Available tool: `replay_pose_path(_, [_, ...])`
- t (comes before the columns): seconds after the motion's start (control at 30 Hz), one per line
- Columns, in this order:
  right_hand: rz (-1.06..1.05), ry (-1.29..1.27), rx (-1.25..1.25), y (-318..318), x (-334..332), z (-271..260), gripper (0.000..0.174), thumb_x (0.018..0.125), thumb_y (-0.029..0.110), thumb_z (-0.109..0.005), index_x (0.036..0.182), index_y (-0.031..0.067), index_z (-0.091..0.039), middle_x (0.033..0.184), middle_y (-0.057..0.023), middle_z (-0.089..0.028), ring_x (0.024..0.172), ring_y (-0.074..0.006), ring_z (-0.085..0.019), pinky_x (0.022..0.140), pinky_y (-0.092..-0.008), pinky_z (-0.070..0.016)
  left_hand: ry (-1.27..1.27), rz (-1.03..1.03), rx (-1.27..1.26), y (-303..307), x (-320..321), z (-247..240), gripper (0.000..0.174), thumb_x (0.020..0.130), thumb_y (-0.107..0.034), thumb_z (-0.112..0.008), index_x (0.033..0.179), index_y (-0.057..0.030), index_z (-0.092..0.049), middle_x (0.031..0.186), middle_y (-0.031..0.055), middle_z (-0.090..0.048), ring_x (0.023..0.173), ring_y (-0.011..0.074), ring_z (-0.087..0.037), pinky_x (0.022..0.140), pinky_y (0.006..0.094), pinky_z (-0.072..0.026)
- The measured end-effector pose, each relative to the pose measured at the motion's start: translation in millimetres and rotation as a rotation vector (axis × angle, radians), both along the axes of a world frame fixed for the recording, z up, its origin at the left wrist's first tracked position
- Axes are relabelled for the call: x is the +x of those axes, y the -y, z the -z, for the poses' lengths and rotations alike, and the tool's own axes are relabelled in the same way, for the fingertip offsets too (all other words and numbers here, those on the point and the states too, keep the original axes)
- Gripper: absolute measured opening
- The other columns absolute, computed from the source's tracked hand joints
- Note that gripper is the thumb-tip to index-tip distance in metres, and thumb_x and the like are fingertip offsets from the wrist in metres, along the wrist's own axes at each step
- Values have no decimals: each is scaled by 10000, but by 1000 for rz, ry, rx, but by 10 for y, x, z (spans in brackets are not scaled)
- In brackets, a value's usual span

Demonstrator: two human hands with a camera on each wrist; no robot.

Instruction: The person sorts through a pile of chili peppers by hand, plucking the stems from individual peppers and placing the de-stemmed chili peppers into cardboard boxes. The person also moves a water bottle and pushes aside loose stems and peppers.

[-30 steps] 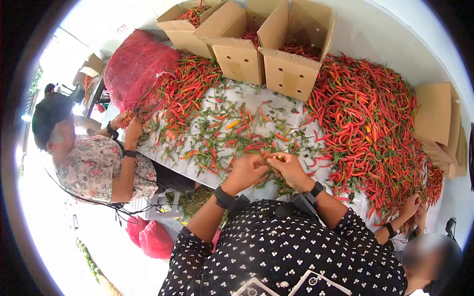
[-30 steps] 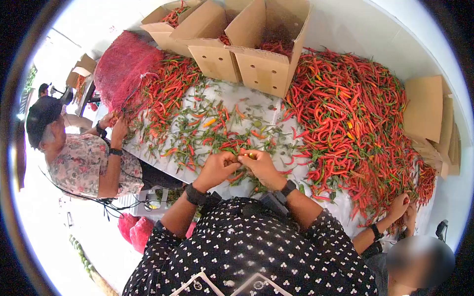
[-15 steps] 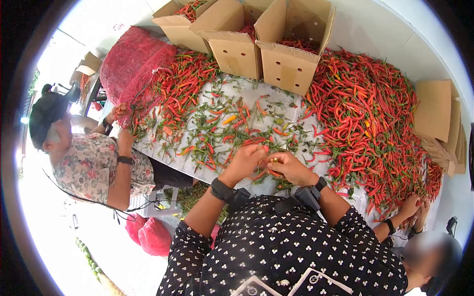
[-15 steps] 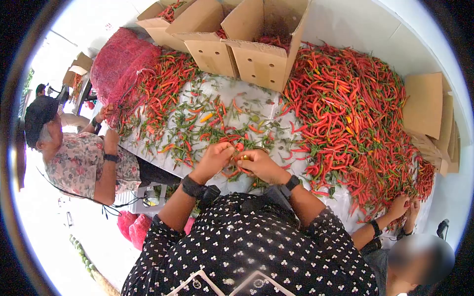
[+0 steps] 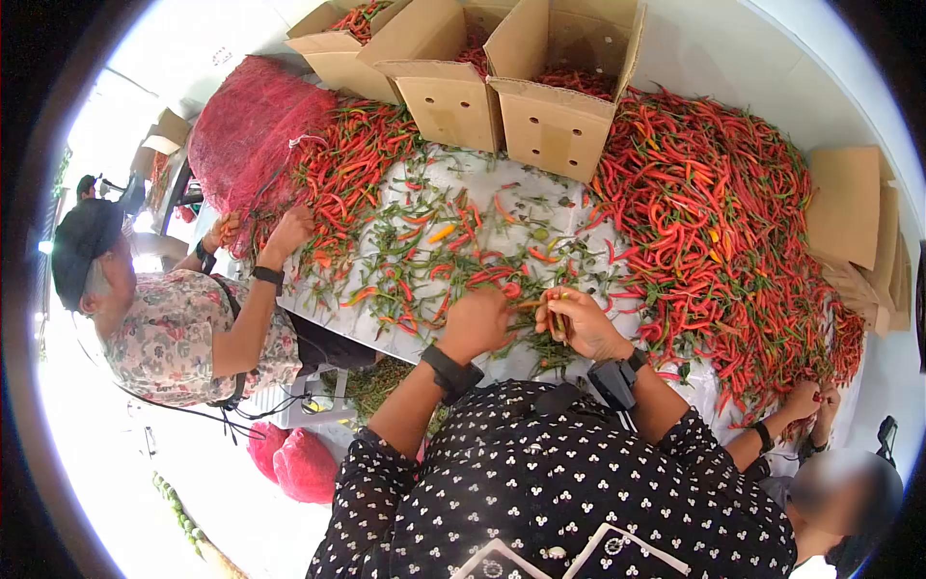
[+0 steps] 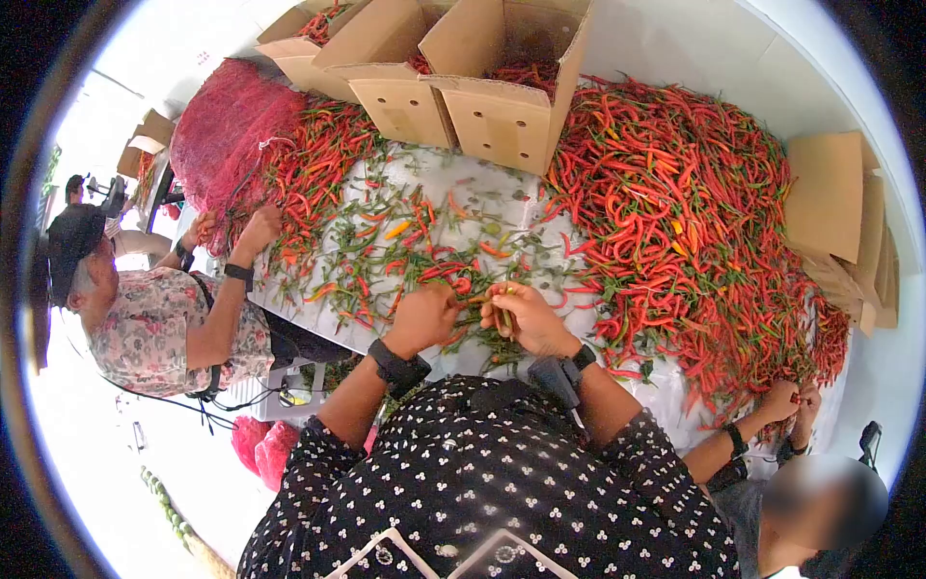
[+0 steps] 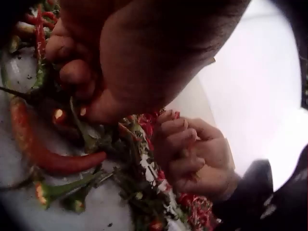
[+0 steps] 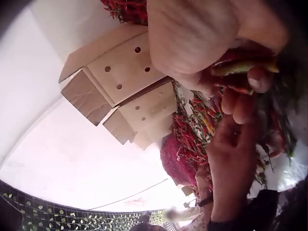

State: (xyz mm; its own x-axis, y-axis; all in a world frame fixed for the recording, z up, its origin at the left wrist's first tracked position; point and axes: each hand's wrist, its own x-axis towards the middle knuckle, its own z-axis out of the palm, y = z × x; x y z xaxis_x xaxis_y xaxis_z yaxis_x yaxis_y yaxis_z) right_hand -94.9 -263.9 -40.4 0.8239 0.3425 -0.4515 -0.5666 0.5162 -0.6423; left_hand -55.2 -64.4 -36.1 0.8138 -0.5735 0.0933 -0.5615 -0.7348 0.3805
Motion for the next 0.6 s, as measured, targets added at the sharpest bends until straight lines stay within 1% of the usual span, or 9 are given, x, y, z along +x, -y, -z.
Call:
replay_pose_path(0.07, [8, -5, 18, -23, 0, 33, 82, 872, 131, -498, 922, 66, -498, 771, -53, -580, 614, -133, -558, 463, -217, -384, -383, -143, -180, -25, 73, -24, 182, 749, -192, -585, 802, -18, -586, 725, 133, -614, 634, 275, -602, 573, 364, -480])
replay_pose_path(0.1, [0, 2, 6, -36, 2, 42, 97, 868, 133, -508, 937, 65, -498, 764, -47, -578, 598, -126, -552, 455, -220, -386, -383, -143, -179, -38, 104, -33, 182, 749, -192, -585, 802, -18, -586, 725, 133, -614, 634, 275, -602, 573, 364, -480])
replay_pose_path(0.17, [-7, 7, -1, -80, -2, 41, 113, 865, 135, -519, 951, 64, -498, 758, -41, -576, 581, -119, -546, 447, -223, -389, -677, -209, -457, -65, 140, -48, 193, 763, -173, -599, 818, 10, -575, 706, 110, -615, 600, 190, -594, 554, 332, -478])
replay_pose_path(0.27, [-3, 20, -78, -182, 35, -64, 136, 858, 158, -546, 953, 65, -515, 746, -24, -569, 581, -89, -533, 444, -206, -380, -924, -222, -499, 8, 77, -389, 202, 772, -162, -611, 830, 26, -570, 665, 79, -602, 569, 131, -561, 531, 308, -466])
replay_pose_path(0.4, [44, 48, -115, -191, 49, -82, 138, 860, 186, -557, 933, 70, -534, 743, -9, -556, 585, -69, -515, 444, -190, -365, -937, -109, -602, -42, 6, -217, 197, 754, -189, -620, 787, 2, -586, 705, 102, -615, 532, 161, -564, 515, 318, -456])
replay_pose_path(0.47, [63, 25, -77, -130, 38, -88, 106, 866, 180, -541, 888, 76, -532, 754, -21, -565, 585, -76, -507, 446, -199, -360, -575, -6, -248, -107, -26, -334, 213, 764, -247, -604, 749, -35, -596, 707, 117, -601, 559, 231, -579, 500, 359, -446])
replay_pose_path(0.5, [61, 25, -77, -88, 23, -70, 106, 866, 180, -541, 888, 76, -532, 754, -21, -565, 585, -76, -507, 446, -199, -360, -576, -8, -249, -135, -55, -309, 213, 764, -247, -604, 749, -35, -596, 707, 117, -601, 559, 231, -579, 500, 359, -446])
replay_pose_path(0.57, [49, 6, -40, -7, -9, 7, 94, 867, 169, -522, 858, 75, -521, 746, -37, -572, 587, -88, -514, 443, -205, -360, -163, 166, 77, -189, -138, -223, 198, 746, -241, -614, 704, -50, -582, 693, 99, -560, 612, 252, -567, 550, 373, -445])
replay_pose_path(0.6, [41, 34, -9, -1, -11, 43, 77, 864, 146, -503, 846, 72, -508, 735, -49, -570, 577, -103, -523, 434, -212, -366, -163, 165, 77, -200, -166, -204, 198, 746, -241, -614, 704, -50, -582, 693, 99, -560, 612, 252, -567, 550, 373, -445])
